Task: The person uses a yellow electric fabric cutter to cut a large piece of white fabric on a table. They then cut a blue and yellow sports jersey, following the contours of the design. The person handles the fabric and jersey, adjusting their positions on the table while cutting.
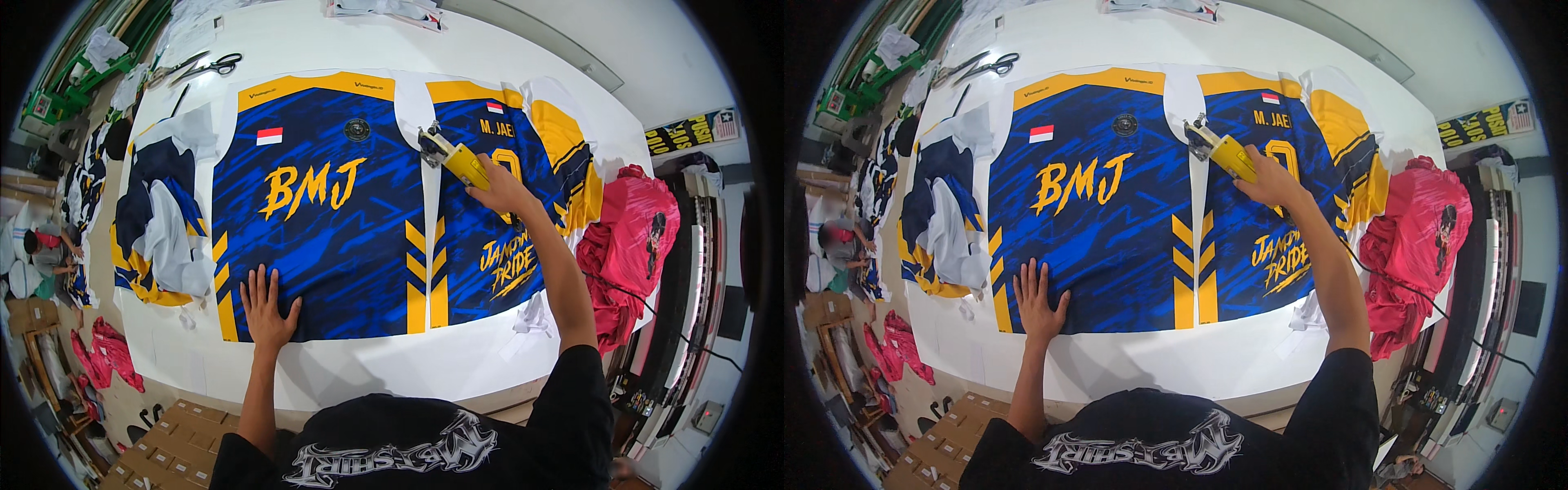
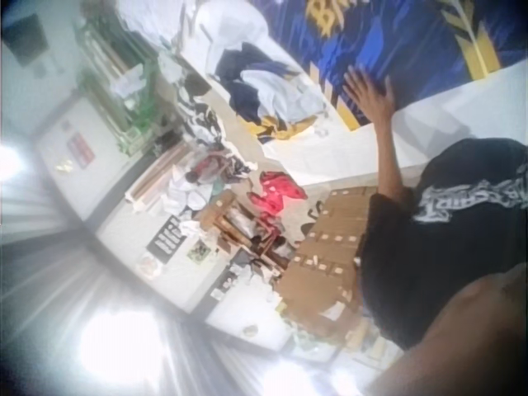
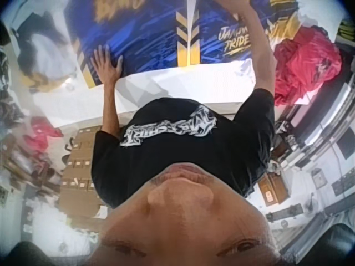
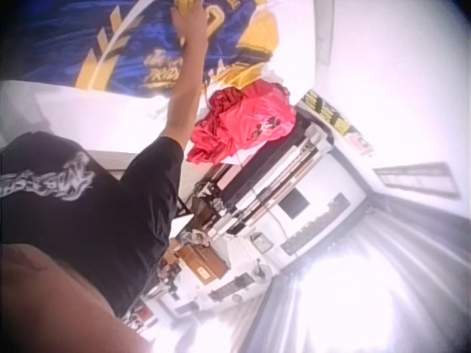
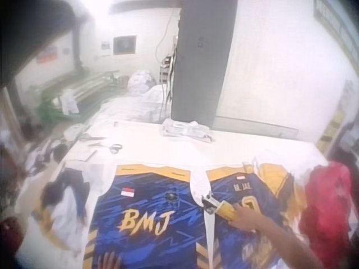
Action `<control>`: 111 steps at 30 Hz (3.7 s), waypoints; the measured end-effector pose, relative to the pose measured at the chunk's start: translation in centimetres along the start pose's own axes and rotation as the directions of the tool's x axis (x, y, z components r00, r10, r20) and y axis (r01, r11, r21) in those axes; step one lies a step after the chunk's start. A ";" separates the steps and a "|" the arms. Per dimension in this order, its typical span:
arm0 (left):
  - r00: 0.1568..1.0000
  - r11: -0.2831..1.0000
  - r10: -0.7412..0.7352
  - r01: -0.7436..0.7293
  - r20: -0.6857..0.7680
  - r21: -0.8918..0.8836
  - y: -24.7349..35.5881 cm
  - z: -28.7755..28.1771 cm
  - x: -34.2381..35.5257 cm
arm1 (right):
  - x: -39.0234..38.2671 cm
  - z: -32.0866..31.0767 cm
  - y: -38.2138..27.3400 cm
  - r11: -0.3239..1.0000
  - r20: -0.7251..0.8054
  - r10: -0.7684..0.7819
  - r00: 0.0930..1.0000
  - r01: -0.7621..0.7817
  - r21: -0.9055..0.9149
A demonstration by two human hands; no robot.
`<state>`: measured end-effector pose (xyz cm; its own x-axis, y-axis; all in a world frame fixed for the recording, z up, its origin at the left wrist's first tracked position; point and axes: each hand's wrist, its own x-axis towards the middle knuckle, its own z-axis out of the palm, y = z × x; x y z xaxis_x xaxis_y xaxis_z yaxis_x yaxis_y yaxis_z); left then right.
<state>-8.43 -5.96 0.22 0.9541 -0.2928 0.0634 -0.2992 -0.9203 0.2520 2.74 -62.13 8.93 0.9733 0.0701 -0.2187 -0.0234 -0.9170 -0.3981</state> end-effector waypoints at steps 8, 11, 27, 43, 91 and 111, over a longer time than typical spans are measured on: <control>1.000 1.000 0.004 -0.004 0.000 -0.001 -0.1 0.1 -0.1 | 0.3 -0.4 -1.0 1.000 0.014 -0.003 1.000 0.002 0.010; 1.000 1.000 -0.001 0.001 0.007 0.006 -0.1 0.0 0.0 | 0.5 -0.4 -1.5 1.000 0.023 0.013 1.000 -0.013 0.011; 1.000 1.000 -0.013 0.014 0.013 -0.014 -0.1 -0.4 0.1 | 3.0 1.5 -5.2 0.988 -0.012 0.149 0.989 -0.149 0.036; 0.999 0.997 -0.042 0.043 0.022 -0.062 -0.5 -0.7 0.1 | 8.3 3.6 -10.0 0.937 -0.088 0.346 0.934 -0.338 0.092; 0.943 0.995 0.029 0.005 0.333 -0.101 5.7 -1.2 -0.6 | 7.2 -1.0 -0.6 0.837 -0.482 0.387 0.786 -0.080 0.541; 0.884 0.992 -0.088 0.120 0.460 -0.042 0.3 -2.8 -12.4 | -43.1 19.5 -19.4 0.842 0.016 0.436 0.900 -0.414 0.346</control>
<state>-20.27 -1.86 2.17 0.8622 -0.2972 -0.4103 -0.1814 -0.9373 0.2977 -43.23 -39.69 8.71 0.8620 -0.3304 -0.3844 -0.5016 -0.6653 -0.5529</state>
